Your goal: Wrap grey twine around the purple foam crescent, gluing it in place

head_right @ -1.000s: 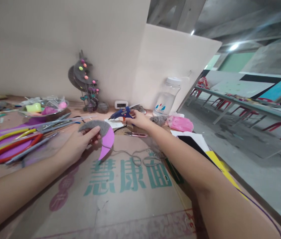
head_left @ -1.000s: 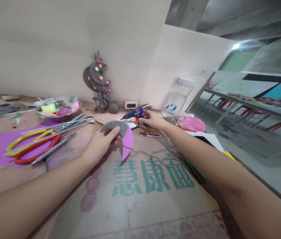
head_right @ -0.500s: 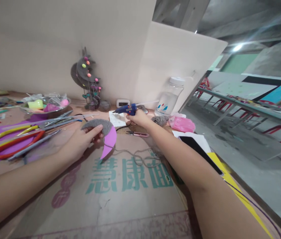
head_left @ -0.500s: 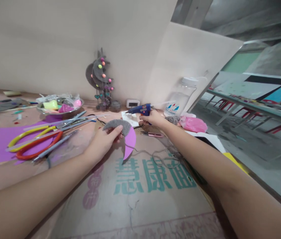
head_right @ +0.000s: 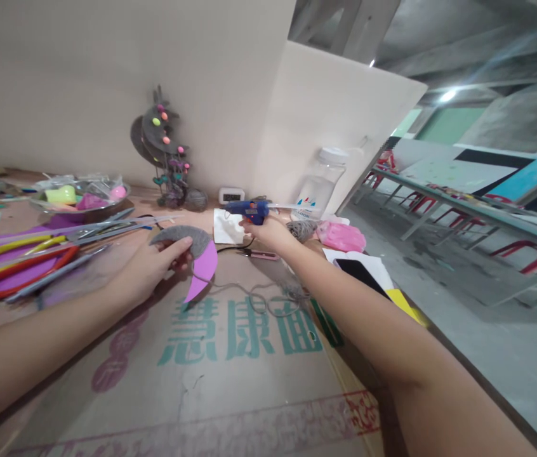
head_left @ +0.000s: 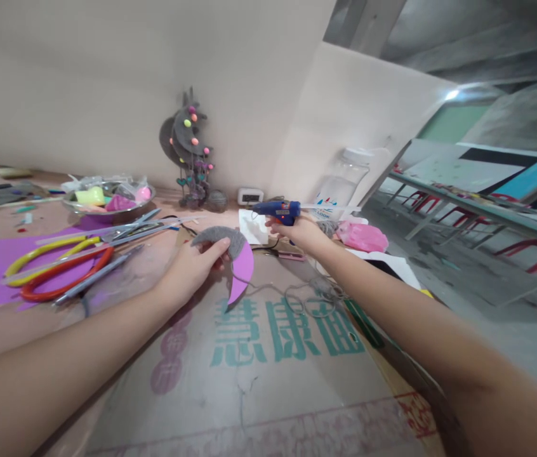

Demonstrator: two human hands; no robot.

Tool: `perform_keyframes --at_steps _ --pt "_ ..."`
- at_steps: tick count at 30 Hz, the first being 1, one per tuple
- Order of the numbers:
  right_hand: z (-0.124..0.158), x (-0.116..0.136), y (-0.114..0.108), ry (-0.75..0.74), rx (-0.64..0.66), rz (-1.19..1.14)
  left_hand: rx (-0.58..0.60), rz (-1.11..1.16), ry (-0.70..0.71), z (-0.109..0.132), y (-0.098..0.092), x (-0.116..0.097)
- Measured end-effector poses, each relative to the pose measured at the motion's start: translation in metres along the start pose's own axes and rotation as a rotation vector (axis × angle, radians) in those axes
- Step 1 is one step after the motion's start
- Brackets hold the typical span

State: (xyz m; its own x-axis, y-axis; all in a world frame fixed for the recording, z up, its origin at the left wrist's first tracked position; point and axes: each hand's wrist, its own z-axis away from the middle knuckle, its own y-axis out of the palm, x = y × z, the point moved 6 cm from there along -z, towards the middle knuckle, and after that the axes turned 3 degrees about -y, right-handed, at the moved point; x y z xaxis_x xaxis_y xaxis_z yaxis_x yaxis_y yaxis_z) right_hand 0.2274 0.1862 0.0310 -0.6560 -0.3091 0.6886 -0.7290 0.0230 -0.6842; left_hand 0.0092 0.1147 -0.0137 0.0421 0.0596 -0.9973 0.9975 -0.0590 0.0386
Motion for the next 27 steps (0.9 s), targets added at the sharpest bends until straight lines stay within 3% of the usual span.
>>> perform_keyframes --at_steps 10,17,21,27 --pt "-0.024 -0.009 0.020 0.106 0.084 0.174 0.030 -0.048 0.030 0.000 0.001 0.001" --pt "-0.038 0.003 0.020 0.054 -0.023 0.106 0.008 -0.032 0.023 0.000 0.000 0.001" --pt "-0.017 0.012 0.006 -0.022 -0.031 -0.019 0.007 -0.045 0.011 0.001 0.000 -0.001" --pt "0.048 0.032 -0.015 -0.122 -0.001 -0.093 0.011 -0.042 0.024 0.002 0.001 -0.005"
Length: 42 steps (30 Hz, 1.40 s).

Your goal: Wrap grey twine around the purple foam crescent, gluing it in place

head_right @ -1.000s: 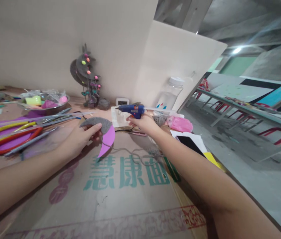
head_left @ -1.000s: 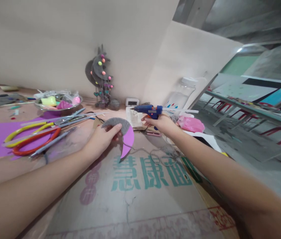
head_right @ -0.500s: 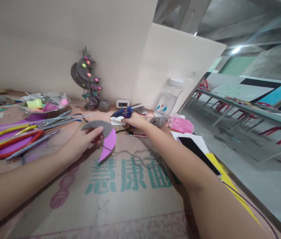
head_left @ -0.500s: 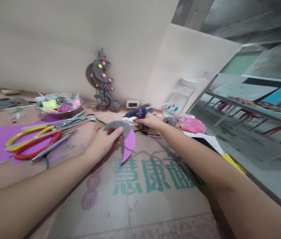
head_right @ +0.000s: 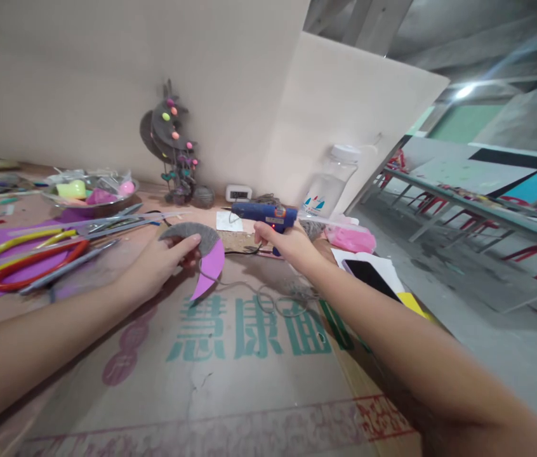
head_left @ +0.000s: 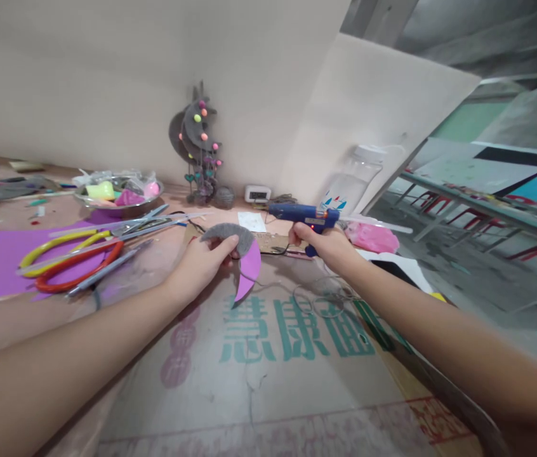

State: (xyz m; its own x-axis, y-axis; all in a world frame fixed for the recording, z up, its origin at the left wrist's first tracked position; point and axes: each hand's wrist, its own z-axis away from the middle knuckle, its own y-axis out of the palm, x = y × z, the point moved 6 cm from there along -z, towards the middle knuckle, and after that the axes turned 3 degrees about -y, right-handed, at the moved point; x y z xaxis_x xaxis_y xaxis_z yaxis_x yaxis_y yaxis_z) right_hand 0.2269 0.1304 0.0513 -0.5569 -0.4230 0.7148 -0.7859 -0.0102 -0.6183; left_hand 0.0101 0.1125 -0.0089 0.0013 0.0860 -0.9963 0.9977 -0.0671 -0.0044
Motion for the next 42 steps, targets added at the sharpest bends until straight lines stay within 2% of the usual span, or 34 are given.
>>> perform_keyframes --at_steps 4,9,12,17,28,42 --pt "0.034 0.007 0.002 0.033 -0.013 0.006 -0.016 -0.019 -0.002 0.002 -0.002 -0.004" --pt "0.051 0.003 0.021 0.067 0.098 -0.014 -0.026 -0.024 -0.014 0.002 -0.002 -0.007" --pt "0.053 -0.002 0.027 0.097 0.118 0.040 -0.032 -0.047 0.032 0.001 -0.002 -0.010" --pt "0.054 -0.002 0.032 0.049 0.133 0.052 -0.054 -0.108 0.061 0.001 -0.003 -0.012" --pt "0.052 0.002 0.035 0.057 0.120 0.064 -0.041 -0.156 0.111 0.004 -0.002 -0.014" --pt "0.052 -0.003 0.036 0.054 0.117 0.070 -0.040 -0.125 0.103 0.004 -0.002 -0.014"
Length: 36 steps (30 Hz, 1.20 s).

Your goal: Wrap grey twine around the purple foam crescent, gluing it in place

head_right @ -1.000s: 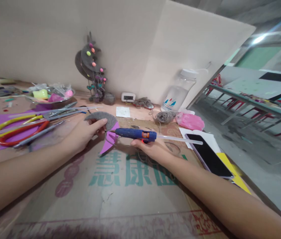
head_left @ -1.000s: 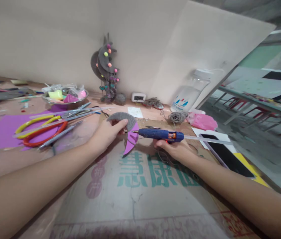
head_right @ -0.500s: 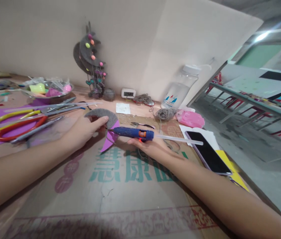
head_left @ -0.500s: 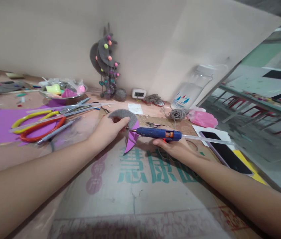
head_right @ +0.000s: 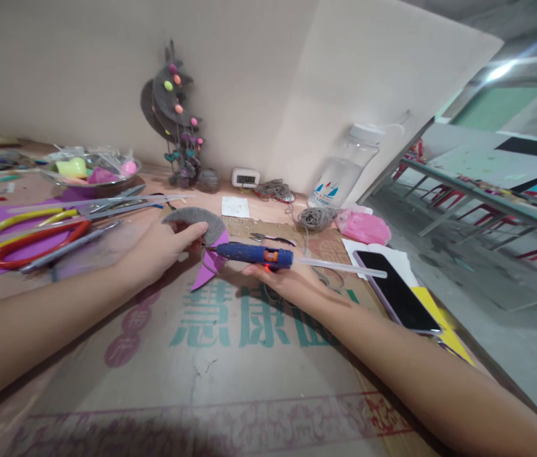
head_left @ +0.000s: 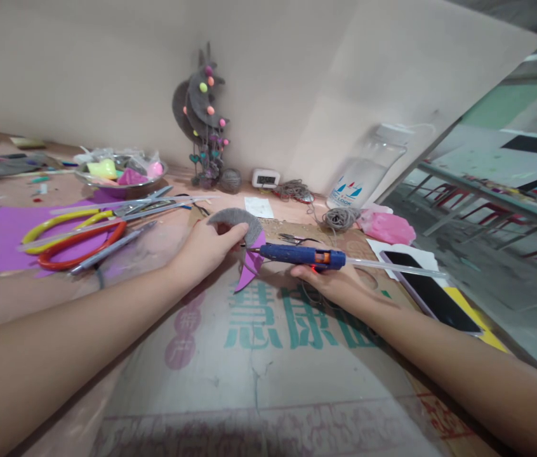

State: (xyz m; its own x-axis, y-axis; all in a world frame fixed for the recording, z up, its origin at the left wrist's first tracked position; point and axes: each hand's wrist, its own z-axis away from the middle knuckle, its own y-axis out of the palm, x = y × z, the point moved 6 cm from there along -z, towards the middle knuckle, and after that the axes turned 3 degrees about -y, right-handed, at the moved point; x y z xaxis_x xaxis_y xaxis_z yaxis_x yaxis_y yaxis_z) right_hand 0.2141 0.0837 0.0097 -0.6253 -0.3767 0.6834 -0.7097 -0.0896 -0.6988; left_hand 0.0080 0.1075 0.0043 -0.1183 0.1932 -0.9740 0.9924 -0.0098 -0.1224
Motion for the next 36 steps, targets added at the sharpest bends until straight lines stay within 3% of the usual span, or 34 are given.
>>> perform_keyframes --at_steps 19,36 --pt "-0.0001 -0.0008 -0.0012 -0.005 -0.016 0.019 0.007 -0.010 0.003 -0.0020 0.0008 0.0026" --pt "-0.0008 -0.0019 -0.0065 0.053 -0.036 0.044 0.029 0.087 -0.089 -0.0026 0.0027 0.0031"
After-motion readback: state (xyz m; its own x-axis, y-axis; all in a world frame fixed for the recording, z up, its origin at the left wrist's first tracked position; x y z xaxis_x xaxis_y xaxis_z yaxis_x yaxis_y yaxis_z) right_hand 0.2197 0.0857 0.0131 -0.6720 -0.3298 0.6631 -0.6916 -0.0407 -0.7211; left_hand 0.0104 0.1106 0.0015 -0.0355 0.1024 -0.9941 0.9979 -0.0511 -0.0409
